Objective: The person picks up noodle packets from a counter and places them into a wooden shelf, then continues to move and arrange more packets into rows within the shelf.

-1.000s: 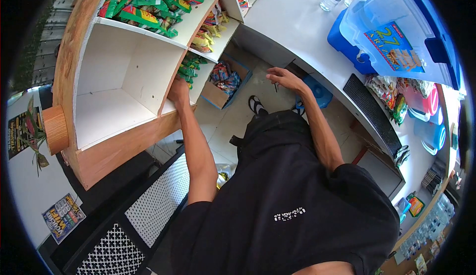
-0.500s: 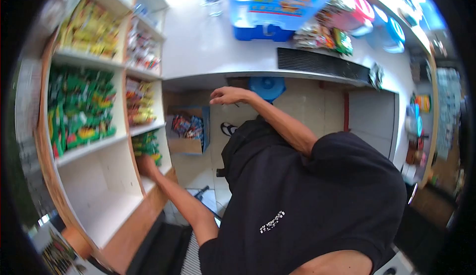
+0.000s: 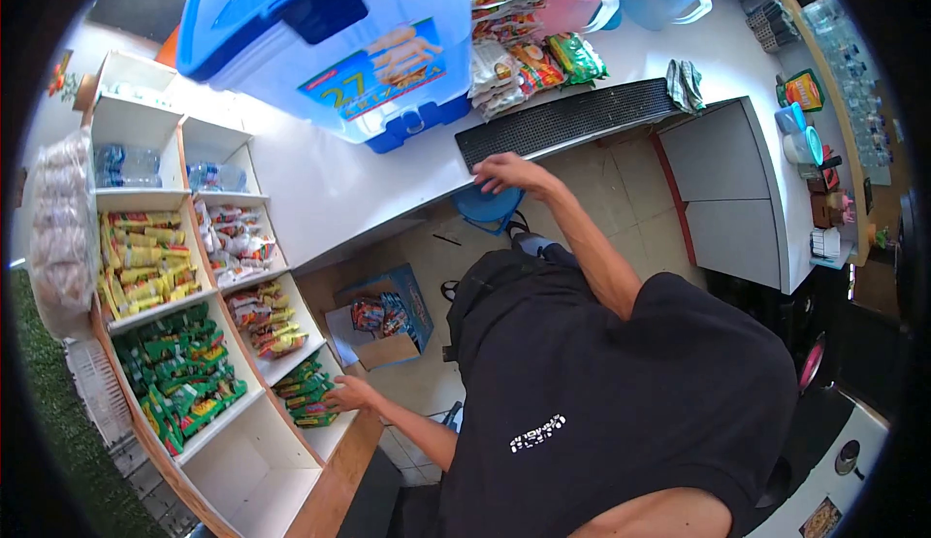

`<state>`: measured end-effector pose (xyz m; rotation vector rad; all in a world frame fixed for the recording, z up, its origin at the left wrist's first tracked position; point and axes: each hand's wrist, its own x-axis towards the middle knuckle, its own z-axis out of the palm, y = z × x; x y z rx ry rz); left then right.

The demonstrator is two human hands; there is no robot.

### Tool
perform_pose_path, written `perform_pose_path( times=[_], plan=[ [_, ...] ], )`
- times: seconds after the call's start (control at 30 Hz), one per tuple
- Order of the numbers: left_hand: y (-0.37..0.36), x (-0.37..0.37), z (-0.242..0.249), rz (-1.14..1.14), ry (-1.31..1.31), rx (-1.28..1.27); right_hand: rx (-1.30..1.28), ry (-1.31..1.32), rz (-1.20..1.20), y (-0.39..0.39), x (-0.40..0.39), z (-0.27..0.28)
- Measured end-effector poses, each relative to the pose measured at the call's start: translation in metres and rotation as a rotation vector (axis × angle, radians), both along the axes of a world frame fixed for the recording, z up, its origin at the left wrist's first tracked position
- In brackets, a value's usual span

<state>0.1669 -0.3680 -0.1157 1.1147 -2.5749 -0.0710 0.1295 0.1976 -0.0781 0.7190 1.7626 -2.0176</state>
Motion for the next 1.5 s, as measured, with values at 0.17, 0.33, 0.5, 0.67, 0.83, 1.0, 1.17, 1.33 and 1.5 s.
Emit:
perform_pose_path(
  times=[0.17, 0.33, 0.5, 0.67, 0.83, 1.0, 1.17, 1.33, 1.5],
  plan=[
    [0.168, -0.009, -0.028, -0.407, 0.066, 0.655, -0.115, 0.134, -0.642, 0.077, 0.011, -0.012],
    [0.330, -0.046, -0.007, -1.053, -0.248, 1.018, -0.252, 0.218, -1.065, 0.128, -0.020, -0.051],
    [0.398, -0.066, 0.027, -1.136, -0.372, 1.093, -0.767, 0.106, -1.245, 0.152, -0.058, -0.041],
    [0.402, -0.051, 0.020, -0.994, -0.310, 1.217, -0.748, -0.033, -1.181, 0.161, -0.075, -0.045],
    [0.402, -0.023, 0.012, -0.862, -0.335, 1.355, -0.763, -0.043, -1.148, 0.156, -0.071, -0.034],
    [0.423, -0.019, 0.032, -0.961, -0.370, 1.388, -0.613, -0.039, -1.097, 0.149, -0.050, -0.036],
    [0.469, -0.036, 0.050, -1.108, -0.343, 1.491, -0.602, 0.103, -1.042, 0.138, -0.011, -0.032],
    [0.523, -0.047, 0.058, -1.241, -0.326, 1.465, -0.616, 0.044, -1.025, 0.128, 0.032, -0.053],
    [0.562, -0.043, 0.051, -1.296, -0.282, 1.420, -0.604, 0.153, -0.993, 0.121, 0.060, -0.044]
  ],
)
